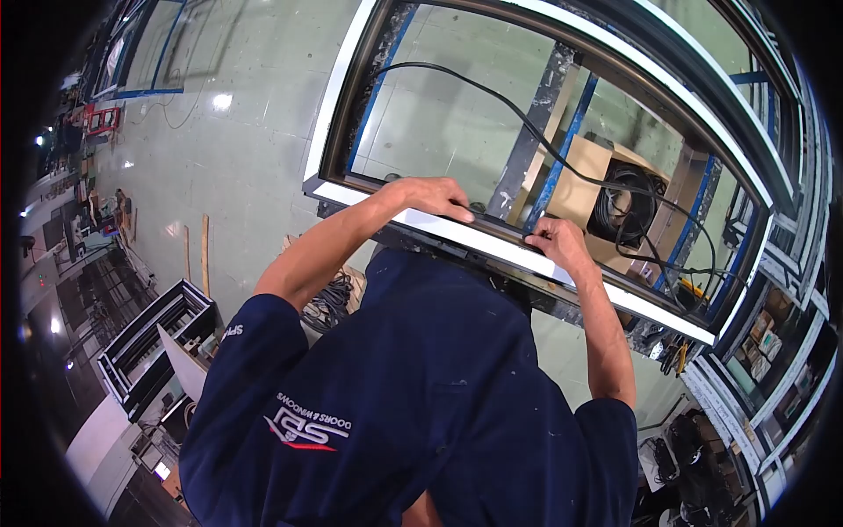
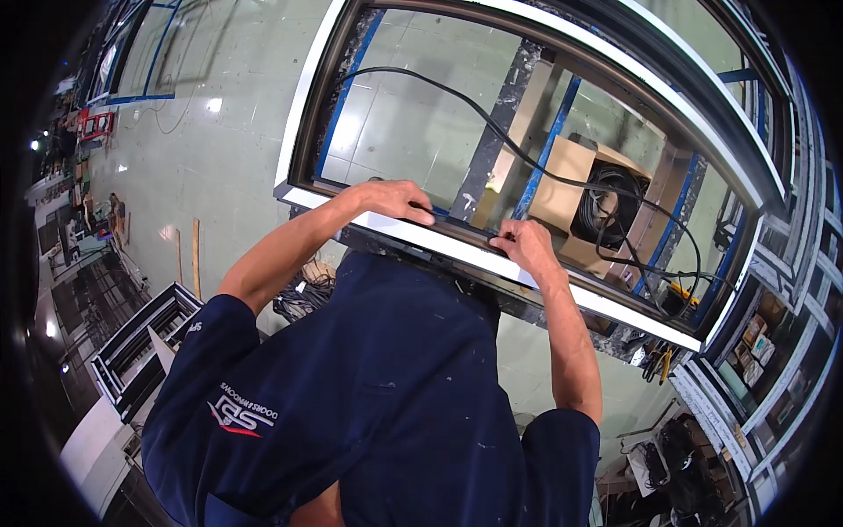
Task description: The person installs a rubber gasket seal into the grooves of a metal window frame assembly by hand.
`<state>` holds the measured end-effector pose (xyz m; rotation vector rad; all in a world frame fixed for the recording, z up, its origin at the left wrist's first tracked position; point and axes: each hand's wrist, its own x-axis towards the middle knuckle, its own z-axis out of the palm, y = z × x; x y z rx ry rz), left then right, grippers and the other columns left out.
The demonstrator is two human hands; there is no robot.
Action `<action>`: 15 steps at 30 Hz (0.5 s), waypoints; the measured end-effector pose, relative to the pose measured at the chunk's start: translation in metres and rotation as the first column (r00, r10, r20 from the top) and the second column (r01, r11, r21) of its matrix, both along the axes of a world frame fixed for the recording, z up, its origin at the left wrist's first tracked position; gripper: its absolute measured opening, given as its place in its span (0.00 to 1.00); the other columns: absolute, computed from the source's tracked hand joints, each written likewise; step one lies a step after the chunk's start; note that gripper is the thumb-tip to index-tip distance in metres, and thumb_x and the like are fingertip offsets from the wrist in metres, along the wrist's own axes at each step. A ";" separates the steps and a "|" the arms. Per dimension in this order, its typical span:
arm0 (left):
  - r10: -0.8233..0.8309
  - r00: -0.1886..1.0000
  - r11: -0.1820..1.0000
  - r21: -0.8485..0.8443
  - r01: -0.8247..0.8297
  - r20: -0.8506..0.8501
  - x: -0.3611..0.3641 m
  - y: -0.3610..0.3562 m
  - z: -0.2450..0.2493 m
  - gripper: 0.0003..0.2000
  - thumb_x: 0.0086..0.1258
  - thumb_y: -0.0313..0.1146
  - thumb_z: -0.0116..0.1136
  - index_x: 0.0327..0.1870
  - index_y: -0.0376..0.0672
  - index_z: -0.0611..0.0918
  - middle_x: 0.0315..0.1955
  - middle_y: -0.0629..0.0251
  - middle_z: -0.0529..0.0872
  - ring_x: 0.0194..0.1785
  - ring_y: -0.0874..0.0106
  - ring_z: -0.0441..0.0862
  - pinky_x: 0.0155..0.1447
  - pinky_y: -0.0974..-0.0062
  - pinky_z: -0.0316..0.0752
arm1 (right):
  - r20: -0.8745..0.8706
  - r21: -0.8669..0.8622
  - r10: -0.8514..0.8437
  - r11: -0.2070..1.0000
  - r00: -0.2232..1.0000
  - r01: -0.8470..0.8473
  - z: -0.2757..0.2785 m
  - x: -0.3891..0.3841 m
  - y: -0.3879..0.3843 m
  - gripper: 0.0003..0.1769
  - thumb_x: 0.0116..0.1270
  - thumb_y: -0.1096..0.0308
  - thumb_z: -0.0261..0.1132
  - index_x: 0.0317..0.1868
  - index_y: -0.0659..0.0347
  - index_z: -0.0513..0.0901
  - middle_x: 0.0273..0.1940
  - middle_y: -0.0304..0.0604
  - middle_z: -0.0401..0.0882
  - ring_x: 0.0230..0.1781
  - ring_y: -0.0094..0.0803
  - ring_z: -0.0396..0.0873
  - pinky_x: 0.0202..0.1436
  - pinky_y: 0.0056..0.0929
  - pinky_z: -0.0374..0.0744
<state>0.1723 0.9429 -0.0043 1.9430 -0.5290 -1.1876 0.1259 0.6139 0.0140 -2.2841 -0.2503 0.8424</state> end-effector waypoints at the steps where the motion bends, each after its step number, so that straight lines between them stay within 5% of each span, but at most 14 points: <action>1: 0.011 1.000 1.000 0.011 -0.011 0.021 -0.001 -0.008 -0.001 0.21 0.73 0.50 0.62 0.41 0.37 0.88 0.27 0.57 0.85 0.32 0.63 0.79 0.41 0.61 0.72 | -0.012 0.011 -0.024 1.000 1.000 0.025 0.000 -0.003 0.001 0.12 0.57 0.63 0.77 0.30 0.60 0.84 0.27 0.49 0.84 0.33 0.48 0.83 0.37 0.41 0.78; 7: -0.038 0.999 0.982 0.185 0.031 0.036 0.000 -0.028 -0.004 0.25 0.69 0.57 0.63 0.30 0.37 0.86 0.22 0.53 0.83 0.32 0.58 0.83 0.38 0.58 0.73 | -0.045 0.047 -0.095 0.994 0.995 0.097 0.003 -0.004 0.003 0.12 0.57 0.63 0.78 0.31 0.61 0.84 0.28 0.49 0.84 0.31 0.45 0.84 0.37 0.40 0.78; 10: -0.089 0.984 0.948 0.316 0.035 0.156 0.000 -0.027 0.011 0.27 0.68 0.59 0.63 0.27 0.38 0.86 0.21 0.54 0.83 0.32 0.54 0.83 0.39 0.56 0.74 | -0.003 0.038 -0.037 0.999 0.999 0.037 -0.008 0.001 0.002 0.12 0.58 0.69 0.78 0.30 0.65 0.83 0.23 0.43 0.82 0.23 0.27 0.77 0.31 0.31 0.75; 13: -0.099 0.982 0.943 0.330 0.041 0.161 0.002 -0.018 0.011 0.29 0.68 0.61 0.62 0.27 0.38 0.87 0.22 0.53 0.83 0.33 0.54 0.83 0.40 0.55 0.74 | -0.125 0.086 -0.127 0.987 0.984 0.138 -0.022 -0.007 -0.008 0.13 0.60 0.68 0.78 0.29 0.65 0.82 0.22 0.40 0.81 0.22 0.22 0.74 0.29 0.29 0.74; 14: -0.089 0.982 0.945 0.324 0.031 0.166 0.002 -0.009 0.011 0.30 0.68 0.63 0.61 0.28 0.39 0.87 0.22 0.53 0.83 0.33 0.54 0.83 0.40 0.56 0.75 | -0.151 0.083 -0.169 0.980 0.974 0.183 -0.028 -0.012 -0.011 0.16 0.56 0.60 0.80 0.30 0.63 0.84 0.24 0.47 0.81 0.26 0.37 0.78 0.34 0.37 0.75; 15: -0.108 0.979 0.940 0.339 0.043 0.174 0.006 0.003 0.011 0.29 0.67 0.63 0.61 0.28 0.39 0.88 0.22 0.53 0.84 0.34 0.54 0.83 0.40 0.56 0.75 | -0.149 0.075 -0.173 0.980 0.974 0.186 -0.027 -0.010 -0.013 0.16 0.56 0.60 0.80 0.30 0.63 0.84 0.24 0.47 0.81 0.26 0.38 0.79 0.34 0.37 0.75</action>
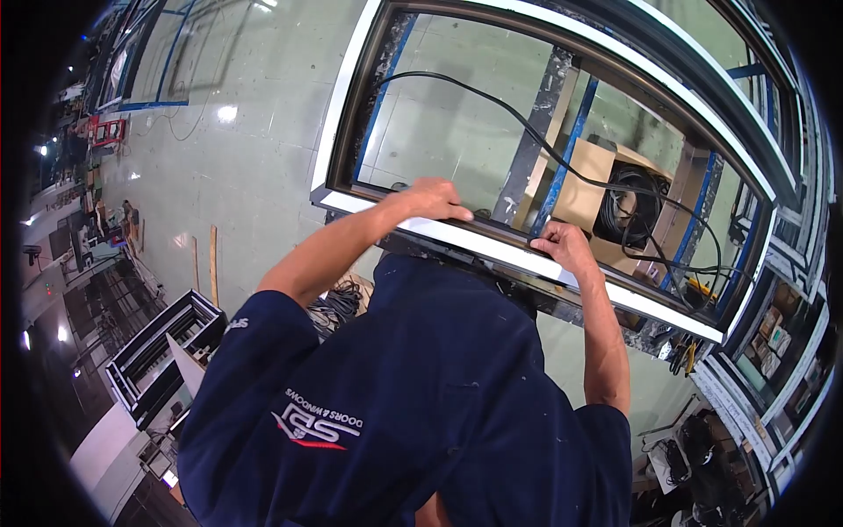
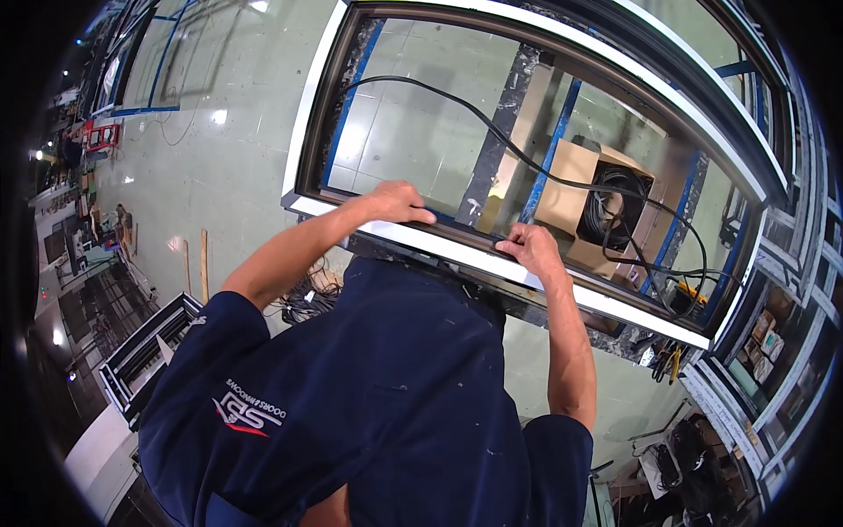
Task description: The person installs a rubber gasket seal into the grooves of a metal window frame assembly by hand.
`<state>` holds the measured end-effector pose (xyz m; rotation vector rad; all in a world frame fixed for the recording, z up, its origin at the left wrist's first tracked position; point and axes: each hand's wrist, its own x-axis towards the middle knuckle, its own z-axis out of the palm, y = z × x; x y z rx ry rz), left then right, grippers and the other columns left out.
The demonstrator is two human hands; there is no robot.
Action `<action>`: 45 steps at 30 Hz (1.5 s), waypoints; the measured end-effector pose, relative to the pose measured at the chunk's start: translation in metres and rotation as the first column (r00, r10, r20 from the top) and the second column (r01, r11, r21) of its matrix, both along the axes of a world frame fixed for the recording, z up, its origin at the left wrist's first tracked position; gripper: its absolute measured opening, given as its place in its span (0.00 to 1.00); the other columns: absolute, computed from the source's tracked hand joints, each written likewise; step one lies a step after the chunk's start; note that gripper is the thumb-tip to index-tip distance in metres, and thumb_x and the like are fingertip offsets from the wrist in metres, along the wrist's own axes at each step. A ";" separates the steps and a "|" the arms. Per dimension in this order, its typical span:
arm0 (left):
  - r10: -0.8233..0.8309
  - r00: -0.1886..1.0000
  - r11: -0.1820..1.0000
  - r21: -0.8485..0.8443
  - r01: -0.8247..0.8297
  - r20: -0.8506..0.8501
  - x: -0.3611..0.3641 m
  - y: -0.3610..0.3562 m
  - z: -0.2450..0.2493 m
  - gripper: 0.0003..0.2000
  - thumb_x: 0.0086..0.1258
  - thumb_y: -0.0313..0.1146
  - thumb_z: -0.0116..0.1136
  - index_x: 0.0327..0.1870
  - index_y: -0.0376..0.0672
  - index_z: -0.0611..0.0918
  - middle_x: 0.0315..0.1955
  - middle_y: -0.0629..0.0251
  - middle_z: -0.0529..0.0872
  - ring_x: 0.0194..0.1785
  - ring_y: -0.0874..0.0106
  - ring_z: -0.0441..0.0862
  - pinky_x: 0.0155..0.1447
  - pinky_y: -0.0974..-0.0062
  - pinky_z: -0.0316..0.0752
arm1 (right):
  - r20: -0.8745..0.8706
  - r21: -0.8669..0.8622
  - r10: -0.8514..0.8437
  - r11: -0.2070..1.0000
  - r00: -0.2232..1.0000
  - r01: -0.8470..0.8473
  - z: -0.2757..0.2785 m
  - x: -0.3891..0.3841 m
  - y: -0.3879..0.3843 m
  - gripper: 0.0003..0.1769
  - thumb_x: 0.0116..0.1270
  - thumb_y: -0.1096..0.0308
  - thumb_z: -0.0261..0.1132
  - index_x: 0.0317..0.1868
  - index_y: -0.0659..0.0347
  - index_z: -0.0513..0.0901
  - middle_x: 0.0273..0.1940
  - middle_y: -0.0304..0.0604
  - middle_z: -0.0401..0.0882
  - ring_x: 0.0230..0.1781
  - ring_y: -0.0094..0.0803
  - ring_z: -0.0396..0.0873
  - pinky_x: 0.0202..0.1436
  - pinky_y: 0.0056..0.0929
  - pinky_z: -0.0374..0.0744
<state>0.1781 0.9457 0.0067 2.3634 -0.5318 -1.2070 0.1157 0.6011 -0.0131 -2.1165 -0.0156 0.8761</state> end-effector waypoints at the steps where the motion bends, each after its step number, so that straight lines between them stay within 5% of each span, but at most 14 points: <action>1: -0.015 1.000 1.000 0.020 0.015 0.005 0.001 0.015 0.000 0.29 0.67 0.62 0.61 0.28 0.39 0.88 0.22 0.53 0.84 0.34 0.54 0.84 0.41 0.56 0.75 | -0.005 -0.004 -0.001 1.000 1.000 0.001 0.001 -0.002 0.001 0.16 0.56 0.60 0.80 0.30 0.63 0.84 0.24 0.46 0.81 0.26 0.39 0.79 0.34 0.38 0.76; 5: 0.018 0.999 0.994 0.106 -0.014 -0.036 0.008 0.062 0.008 0.26 0.67 0.60 0.63 0.32 0.41 0.89 0.27 0.54 0.87 0.37 0.55 0.85 0.43 0.57 0.76 | 0.155 -0.130 0.067 0.990 0.986 -0.047 0.026 0.001 0.013 0.17 0.54 0.58 0.80 0.31 0.62 0.85 0.24 0.47 0.81 0.27 0.43 0.81 0.35 0.40 0.77; 8: 0.049 0.999 0.996 0.072 -0.051 0.022 0.008 0.083 0.004 0.23 0.65 0.55 0.66 0.35 0.38 0.89 0.27 0.54 0.88 0.37 0.56 0.86 0.45 0.60 0.78 | 0.471 -0.112 0.105 0.992 0.876 -0.059 0.042 0.005 0.029 0.18 0.54 0.56 0.80 0.29 0.61 0.85 0.24 0.47 0.82 0.29 0.46 0.82 0.36 0.42 0.78; 9: 0.016 0.996 0.997 0.074 -0.023 0.086 0.010 0.082 0.027 0.18 0.67 0.48 0.65 0.41 0.39 0.88 0.35 0.54 0.89 0.42 0.56 0.86 0.49 0.62 0.79 | 0.405 -0.165 0.151 0.982 0.902 -0.090 0.041 0.008 0.036 0.18 0.54 0.55 0.80 0.29 0.61 0.85 0.24 0.47 0.83 0.29 0.46 0.83 0.36 0.42 0.78; 10: 0.148 0.952 0.987 -0.099 -0.125 0.267 0.003 0.087 0.032 0.16 0.68 0.45 0.64 0.42 0.39 0.88 0.38 0.54 0.89 0.43 0.56 0.86 0.51 0.62 0.78 | 0.335 -0.214 0.192 0.969 0.922 -0.124 0.039 0.013 0.043 0.18 0.54 0.55 0.80 0.28 0.61 0.85 0.24 0.47 0.83 0.29 0.46 0.83 0.36 0.42 0.78; 12: 0.455 0.724 0.861 -0.463 -0.210 0.518 -0.007 0.105 0.039 0.13 0.71 0.41 0.62 0.45 0.39 0.87 0.44 0.54 0.89 0.47 0.56 0.86 0.54 0.62 0.78 | 0.240 -0.269 0.217 0.951 0.946 -0.150 0.038 0.019 0.059 0.19 0.53 0.54 0.80 0.27 0.61 0.84 0.24 0.47 0.83 0.29 0.46 0.83 0.36 0.43 0.78; 14: 0.585 0.337 0.810 -0.507 -0.295 0.738 -0.007 0.132 0.057 0.12 0.73 0.35 0.59 0.50 0.40 0.85 0.49 0.54 0.87 0.51 0.56 0.84 0.59 0.61 0.76 | 0.196 -0.288 0.207 0.946 0.958 -0.146 0.039 0.027 0.074 0.20 0.53 0.54 0.80 0.26 0.61 0.83 0.23 0.47 0.83 0.29 0.46 0.83 0.36 0.43 0.78; 17: 0.555 -0.012 0.582 -0.398 -0.709 0.832 -0.020 0.180 0.025 0.15 0.77 0.39 0.55 0.53 0.39 0.84 0.48 0.51 0.87 0.52 0.52 0.84 0.60 0.58 0.76 | 0.135 -0.320 0.203 0.935 0.970 -0.151 0.035 0.033 0.099 0.21 0.52 0.53 0.81 0.25 0.62 0.83 0.23 0.48 0.83 0.28 0.48 0.83 0.35 0.45 0.78; 20: 0.786 0.138 0.369 -0.279 -0.886 0.602 -0.042 0.193 -0.024 0.17 0.79 0.43 0.50 0.55 0.39 0.83 0.50 0.48 0.86 0.55 0.49 0.82 0.59 0.56 0.75 | 0.126 -0.349 0.224 0.922 0.966 -0.168 0.036 0.040 0.135 0.22 0.53 0.53 0.81 0.25 0.63 0.82 0.24 0.50 0.83 0.28 0.48 0.83 0.35 0.46 0.78; 24: 0.918 -0.046 0.115 -0.377 -0.919 0.393 -0.036 0.186 0.000 0.21 0.80 0.43 0.43 0.58 0.37 0.82 0.53 0.47 0.86 0.57 0.48 0.82 0.63 0.58 0.74 | 0.020 -0.259 0.162 0.954 0.987 -0.152 0.027 0.048 0.179 0.22 0.57 0.55 0.80 0.24 0.65 0.81 0.19 0.52 0.82 0.22 0.44 0.82 0.33 0.43 0.79; 27: 0.959 -0.100 0.043 -0.486 -0.873 0.266 -0.037 0.198 -0.006 0.20 0.79 0.38 0.43 0.62 0.37 0.80 0.51 0.50 0.88 0.57 0.61 0.83 0.65 0.68 0.72 | -0.079 -0.253 0.184 0.947 0.980 -0.199 0.040 0.061 0.218 0.22 0.58 0.55 0.79 0.24 0.64 0.80 0.19 0.51 0.82 0.22 0.44 0.83 0.33 0.43 0.79; 31: 0.974 -0.176 -0.222 -0.488 -0.844 -0.140 -0.036 0.207 -0.003 0.20 0.78 0.33 0.46 0.69 0.42 0.76 0.58 0.54 0.85 0.64 0.64 0.77 0.71 0.69 0.65 | -0.010 -0.266 0.257 0.931 0.966 -0.250 0.028 0.065 0.261 0.23 0.58 0.53 0.78 0.25 0.63 0.80 0.22 0.53 0.83 0.26 0.48 0.83 0.35 0.45 0.79; 38: 0.927 -0.167 -0.298 -0.388 -0.872 -0.335 -0.031 0.212 0.009 0.24 0.79 0.34 0.45 0.76 0.46 0.68 0.67 0.51 0.78 0.74 0.60 0.67 0.78 0.65 0.56 | 0.047 -0.281 0.339 0.907 0.939 -0.314 0.029 0.076 0.344 0.23 0.59 0.49 0.76 0.26 0.61 0.82 0.26 0.52 0.84 0.31 0.50 0.84 0.39 0.46 0.79; 45: 0.908 -0.012 -0.198 -0.404 -0.893 -0.419 -0.034 0.221 0.013 0.27 0.76 0.32 0.47 0.76 0.39 0.66 0.72 0.46 0.70 0.77 0.56 0.64 0.79 0.65 0.56 | 0.075 -0.351 0.316 0.896 0.946 -0.272 0.034 0.078 0.396 0.23 0.58 0.47 0.76 0.27 0.60 0.85 0.29 0.53 0.87 0.35 0.50 0.86 0.42 0.48 0.80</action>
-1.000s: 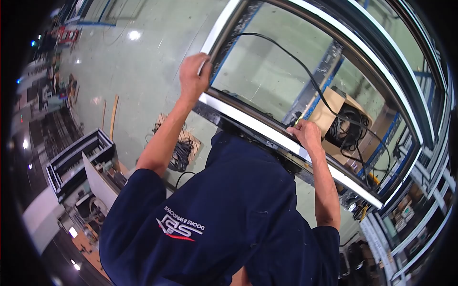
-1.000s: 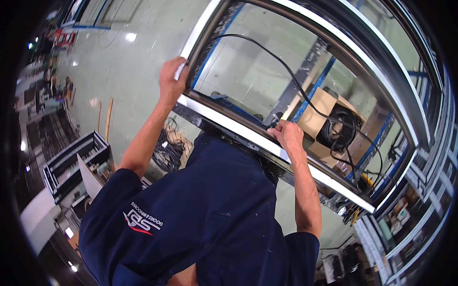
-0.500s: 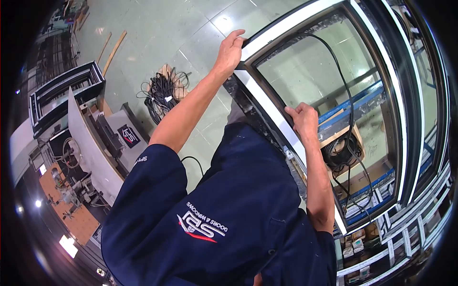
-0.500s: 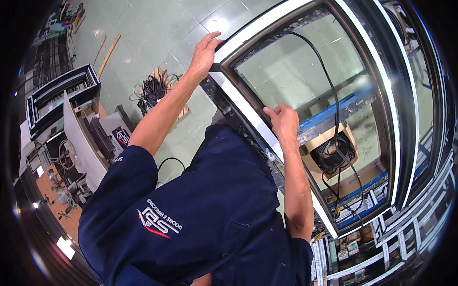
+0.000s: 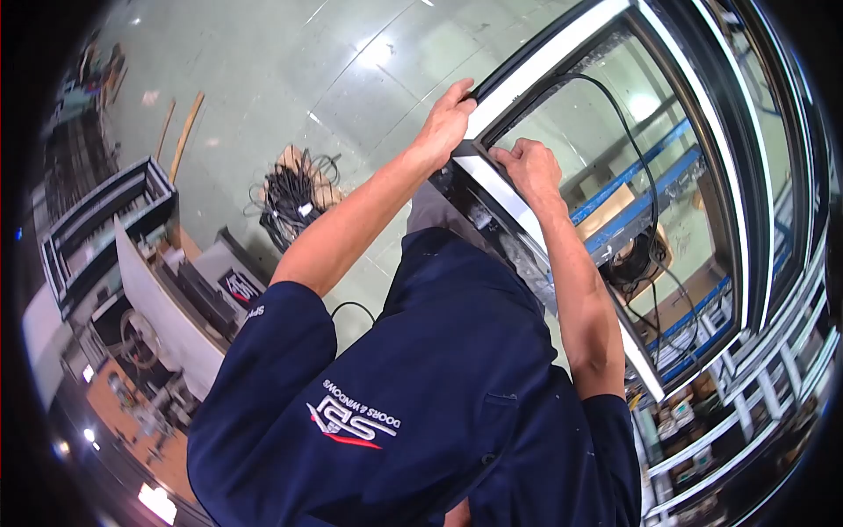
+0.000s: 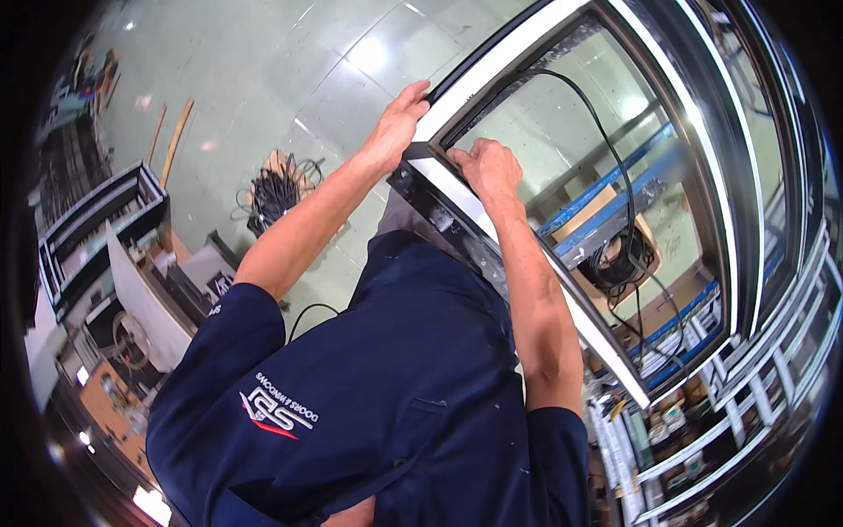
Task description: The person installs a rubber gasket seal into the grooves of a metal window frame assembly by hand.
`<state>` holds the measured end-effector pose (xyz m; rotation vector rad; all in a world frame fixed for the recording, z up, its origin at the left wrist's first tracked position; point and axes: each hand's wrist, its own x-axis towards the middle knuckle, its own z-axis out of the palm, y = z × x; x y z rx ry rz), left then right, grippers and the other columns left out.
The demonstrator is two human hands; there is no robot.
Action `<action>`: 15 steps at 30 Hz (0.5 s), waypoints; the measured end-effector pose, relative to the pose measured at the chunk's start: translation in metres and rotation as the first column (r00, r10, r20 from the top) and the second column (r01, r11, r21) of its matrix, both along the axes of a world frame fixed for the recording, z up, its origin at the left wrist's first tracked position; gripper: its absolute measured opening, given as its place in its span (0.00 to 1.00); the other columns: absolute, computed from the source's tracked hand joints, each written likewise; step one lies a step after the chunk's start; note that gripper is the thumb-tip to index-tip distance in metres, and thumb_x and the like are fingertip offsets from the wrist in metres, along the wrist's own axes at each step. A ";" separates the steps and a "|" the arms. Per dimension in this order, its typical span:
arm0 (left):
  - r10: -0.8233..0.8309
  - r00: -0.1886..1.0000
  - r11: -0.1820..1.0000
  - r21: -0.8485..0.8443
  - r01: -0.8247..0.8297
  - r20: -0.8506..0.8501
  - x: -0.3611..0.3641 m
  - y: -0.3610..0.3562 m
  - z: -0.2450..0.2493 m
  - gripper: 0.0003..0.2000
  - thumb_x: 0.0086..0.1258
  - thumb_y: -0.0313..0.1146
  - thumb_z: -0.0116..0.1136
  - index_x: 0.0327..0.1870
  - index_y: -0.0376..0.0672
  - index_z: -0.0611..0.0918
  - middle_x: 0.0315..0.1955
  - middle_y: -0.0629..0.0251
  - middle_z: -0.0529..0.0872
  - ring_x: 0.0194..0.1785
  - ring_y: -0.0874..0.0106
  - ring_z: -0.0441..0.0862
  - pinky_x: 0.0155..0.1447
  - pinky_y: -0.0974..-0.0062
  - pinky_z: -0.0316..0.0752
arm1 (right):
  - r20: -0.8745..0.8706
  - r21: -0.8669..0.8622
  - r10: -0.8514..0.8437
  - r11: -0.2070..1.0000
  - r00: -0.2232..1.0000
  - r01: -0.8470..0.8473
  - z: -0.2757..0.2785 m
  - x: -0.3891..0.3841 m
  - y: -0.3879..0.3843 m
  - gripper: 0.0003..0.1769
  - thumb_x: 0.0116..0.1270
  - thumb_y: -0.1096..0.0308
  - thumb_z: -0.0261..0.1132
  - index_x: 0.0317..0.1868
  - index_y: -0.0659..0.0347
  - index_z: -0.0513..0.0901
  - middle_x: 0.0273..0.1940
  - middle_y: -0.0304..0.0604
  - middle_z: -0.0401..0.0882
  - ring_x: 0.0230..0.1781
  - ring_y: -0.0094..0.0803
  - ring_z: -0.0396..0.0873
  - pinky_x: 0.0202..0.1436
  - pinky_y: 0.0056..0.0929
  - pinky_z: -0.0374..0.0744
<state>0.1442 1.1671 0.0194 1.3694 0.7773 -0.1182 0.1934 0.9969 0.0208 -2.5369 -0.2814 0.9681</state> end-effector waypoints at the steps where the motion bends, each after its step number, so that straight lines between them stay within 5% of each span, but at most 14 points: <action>1: -0.024 1.000 1.000 -0.004 0.024 0.006 -0.001 0.002 -0.003 0.27 0.75 0.31 0.47 0.76 0.37 0.66 0.72 0.46 0.71 0.77 0.56 0.65 0.78 0.66 0.58 | 0.019 -0.005 -0.016 1.000 1.000 0.017 0.001 -0.003 0.002 0.23 0.58 0.47 0.77 0.28 0.60 0.85 0.29 0.53 0.87 0.35 0.50 0.86 0.42 0.48 0.80; 6: -0.249 0.967 0.963 -0.094 0.253 0.052 -0.008 0.023 -0.034 0.24 0.79 0.35 0.48 0.73 0.34 0.70 0.73 0.52 0.70 0.76 0.63 0.65 0.78 0.68 0.57 | 0.119 0.003 -0.134 0.991 0.984 0.134 0.000 -0.019 0.006 0.22 0.58 0.48 0.76 0.30 0.61 0.85 0.30 0.53 0.87 0.36 0.52 0.86 0.43 0.48 0.81; 10: -0.480 0.876 0.823 0.317 0.471 -0.054 0.007 0.026 -0.007 0.26 0.81 0.42 0.49 0.71 0.33 0.70 0.69 0.47 0.73 0.72 0.57 0.70 0.75 0.64 0.63 | 0.141 0.133 -0.324 0.943 0.935 0.307 -0.008 -0.022 0.014 0.22 0.63 0.49 0.72 0.33 0.63 0.86 0.31 0.56 0.87 0.37 0.55 0.87 0.43 0.49 0.81; 15: -0.506 0.856 0.689 0.647 0.327 0.108 0.044 0.004 -0.038 0.25 0.80 0.42 0.48 0.69 0.32 0.69 0.63 0.38 0.72 0.65 0.44 0.72 0.68 0.53 0.69 | 0.381 0.077 -0.327 0.943 0.865 0.323 -0.023 0.026 0.037 0.24 0.72 0.51 0.60 0.33 0.66 0.87 0.32 0.62 0.86 0.36 0.59 0.86 0.44 0.53 0.82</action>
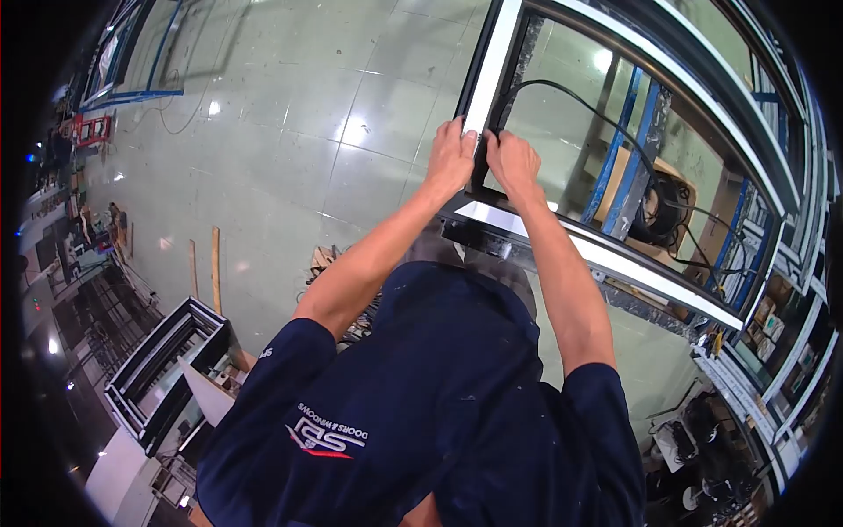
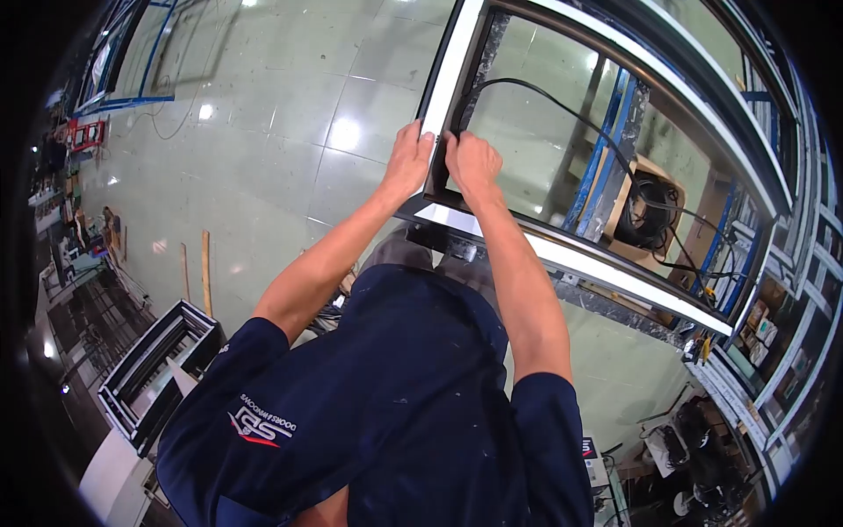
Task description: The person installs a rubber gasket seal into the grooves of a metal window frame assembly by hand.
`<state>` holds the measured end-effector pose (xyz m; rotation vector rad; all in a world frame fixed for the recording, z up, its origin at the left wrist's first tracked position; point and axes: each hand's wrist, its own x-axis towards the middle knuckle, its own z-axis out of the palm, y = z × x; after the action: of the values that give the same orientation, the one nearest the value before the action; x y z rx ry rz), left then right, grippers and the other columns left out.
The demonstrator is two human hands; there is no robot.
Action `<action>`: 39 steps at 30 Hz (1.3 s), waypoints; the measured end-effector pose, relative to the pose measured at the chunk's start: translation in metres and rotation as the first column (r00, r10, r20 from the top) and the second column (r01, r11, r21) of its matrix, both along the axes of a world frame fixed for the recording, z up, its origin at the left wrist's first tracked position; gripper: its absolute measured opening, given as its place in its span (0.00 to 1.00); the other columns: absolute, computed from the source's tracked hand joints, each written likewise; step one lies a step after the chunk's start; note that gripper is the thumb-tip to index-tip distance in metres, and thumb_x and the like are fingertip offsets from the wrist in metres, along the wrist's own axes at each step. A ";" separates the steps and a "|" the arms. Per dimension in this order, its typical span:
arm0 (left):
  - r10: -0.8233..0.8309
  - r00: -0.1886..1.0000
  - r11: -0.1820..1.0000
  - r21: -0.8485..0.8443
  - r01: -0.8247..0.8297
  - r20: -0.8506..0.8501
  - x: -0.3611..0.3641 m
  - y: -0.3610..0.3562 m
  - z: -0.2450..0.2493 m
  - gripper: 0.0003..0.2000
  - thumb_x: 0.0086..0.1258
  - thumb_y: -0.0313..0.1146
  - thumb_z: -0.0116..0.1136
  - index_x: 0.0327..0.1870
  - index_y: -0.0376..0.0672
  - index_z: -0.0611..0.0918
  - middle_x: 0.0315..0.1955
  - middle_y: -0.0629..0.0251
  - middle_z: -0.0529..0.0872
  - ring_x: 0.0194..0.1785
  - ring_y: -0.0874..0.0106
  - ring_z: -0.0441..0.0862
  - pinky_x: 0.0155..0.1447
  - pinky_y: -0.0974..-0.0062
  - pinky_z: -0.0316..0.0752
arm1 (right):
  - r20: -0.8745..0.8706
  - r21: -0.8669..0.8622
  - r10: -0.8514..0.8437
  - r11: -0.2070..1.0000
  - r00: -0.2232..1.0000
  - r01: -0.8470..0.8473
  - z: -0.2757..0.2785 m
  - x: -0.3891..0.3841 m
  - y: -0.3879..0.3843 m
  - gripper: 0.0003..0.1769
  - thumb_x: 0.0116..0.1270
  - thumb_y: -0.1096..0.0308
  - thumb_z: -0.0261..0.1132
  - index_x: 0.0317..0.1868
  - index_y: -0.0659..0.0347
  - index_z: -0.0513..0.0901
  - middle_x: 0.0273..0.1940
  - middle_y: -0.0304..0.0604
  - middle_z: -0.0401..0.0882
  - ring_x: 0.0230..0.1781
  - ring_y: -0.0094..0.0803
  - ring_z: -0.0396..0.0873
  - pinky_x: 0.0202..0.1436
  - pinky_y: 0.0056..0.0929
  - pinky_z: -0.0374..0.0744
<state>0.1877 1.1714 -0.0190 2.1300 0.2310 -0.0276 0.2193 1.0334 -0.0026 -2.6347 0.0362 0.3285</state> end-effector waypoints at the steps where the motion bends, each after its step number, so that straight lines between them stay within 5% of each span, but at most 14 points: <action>1: 0.000 1.000 0.998 0.058 -0.002 0.024 -0.001 -0.006 0.000 0.25 0.80 0.42 0.47 0.68 0.32 0.69 0.62 0.37 0.73 0.64 0.42 0.73 0.67 0.51 0.69 | 0.030 -0.008 0.015 1.000 0.999 -0.014 -0.005 0.006 0.004 0.24 0.73 0.52 0.60 0.32 0.65 0.87 0.32 0.62 0.86 0.36 0.59 0.86 0.44 0.53 0.82; 3: 0.012 0.994 0.988 0.150 -0.028 0.106 -0.002 -0.013 -0.003 0.23 0.81 0.43 0.45 0.65 0.32 0.70 0.58 0.35 0.74 0.58 0.39 0.74 0.60 0.46 0.71 | 0.060 -0.032 0.047 0.998 0.997 -0.045 -0.003 0.003 0.009 0.22 0.75 0.56 0.58 0.30 0.64 0.88 0.31 0.60 0.86 0.35 0.57 0.87 0.43 0.52 0.82; 13: 0.058 0.997 0.973 0.219 -0.068 0.054 0.000 -0.018 0.008 0.23 0.82 0.44 0.45 0.63 0.32 0.72 0.57 0.39 0.76 0.58 0.42 0.76 0.60 0.47 0.73 | -0.056 -0.033 0.079 0.996 0.995 -0.081 -0.001 -0.020 0.012 0.22 0.75 0.54 0.57 0.36 0.63 0.88 0.33 0.58 0.87 0.38 0.56 0.87 0.46 0.51 0.82; 17: 0.053 0.999 0.986 0.161 -0.051 -0.007 0.000 -0.017 0.015 0.26 0.83 0.47 0.41 0.65 0.30 0.72 0.59 0.36 0.76 0.63 0.40 0.74 0.66 0.50 0.70 | -0.209 0.066 0.137 0.990 0.968 -0.126 0.002 -0.046 -0.003 0.19 0.71 0.50 0.64 0.40 0.58 0.89 0.37 0.60 0.87 0.45 0.57 0.86 0.50 0.53 0.81; 21: 0.060 0.998 0.987 0.148 -0.059 -0.004 0.000 -0.014 0.011 0.26 0.83 0.46 0.42 0.66 0.30 0.72 0.60 0.36 0.76 0.63 0.41 0.74 0.67 0.51 0.70 | -0.430 0.064 0.150 0.989 0.890 -0.136 0.007 -0.033 -0.013 0.29 0.63 0.42 0.72 0.45 0.64 0.87 0.43 0.55 0.88 0.49 0.52 0.85 0.53 0.49 0.80; 24: 0.057 0.998 0.994 0.096 -0.055 -0.014 0.001 -0.015 0.015 0.26 0.82 0.46 0.43 0.66 0.29 0.71 0.60 0.36 0.75 0.64 0.42 0.74 0.67 0.52 0.69 | -0.484 0.142 0.158 0.985 0.861 -0.101 0.003 -0.032 -0.020 0.32 0.62 0.42 0.73 0.46 0.67 0.86 0.44 0.56 0.88 0.48 0.51 0.85 0.54 0.46 0.80; 27: 0.059 0.998 0.997 0.058 -0.060 0.005 0.001 -0.013 0.010 0.26 0.82 0.45 0.44 0.67 0.29 0.71 0.61 0.36 0.75 0.65 0.42 0.73 0.68 0.53 0.69 | -0.469 0.451 0.383 0.879 0.796 -0.158 -0.017 -0.037 -0.048 0.28 0.63 0.49 0.73 0.49 0.68 0.86 0.44 0.55 0.88 0.47 0.47 0.85 0.54 0.42 0.80; 30: 0.073 0.996 0.995 0.070 -0.077 0.058 0.001 -0.012 0.005 0.24 0.81 0.44 0.48 0.67 0.33 0.70 0.59 0.40 0.75 0.60 0.42 0.75 0.61 0.48 0.72 | -0.537 0.589 0.399 0.808 0.743 -0.008 -0.023 -0.038 -0.073 0.23 0.63 0.57 0.73 0.51 0.68 0.86 0.44 0.54 0.88 0.46 0.41 0.85 0.54 0.39 0.80; 31: 0.050 0.999 0.997 0.055 -0.051 0.014 0.001 -0.011 0.008 0.25 0.81 0.43 0.48 0.69 0.33 0.68 0.59 0.40 0.75 0.61 0.42 0.75 0.62 0.48 0.72 | -0.607 0.581 0.363 0.810 0.707 0.083 -0.026 -0.039 -0.073 0.22 0.62 0.62 0.74 0.52 0.68 0.86 0.44 0.51 0.89 0.45 0.39 0.85 0.53 0.36 0.80; 34: 0.054 0.998 0.998 0.037 -0.056 0.044 0.002 -0.011 0.005 0.26 0.81 0.44 0.48 0.70 0.32 0.67 0.60 0.39 0.74 0.61 0.42 0.75 0.62 0.48 0.72 | -0.530 0.568 0.379 0.823 0.758 -0.014 -0.018 -0.039 -0.060 0.21 0.62 0.61 0.74 0.50 0.68 0.87 0.42 0.50 0.89 0.42 0.38 0.84 0.51 0.36 0.80; 39: 0.048 0.998 0.998 0.034 -0.049 0.030 0.000 -0.011 0.005 0.27 0.81 0.44 0.47 0.71 0.32 0.66 0.61 0.39 0.73 0.61 0.41 0.74 0.62 0.49 0.72 | -0.599 0.241 0.213 0.967 0.772 -0.080 0.006 -0.031 -0.020 0.26 0.66 0.45 0.69 0.36 0.66 0.89 0.29 0.55 0.85 0.33 0.46 0.82 0.43 0.42 0.79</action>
<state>0.1881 1.1600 -0.0145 2.1574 0.2674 0.0355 0.1881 1.0130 0.0037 -2.2157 0.0103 1.1868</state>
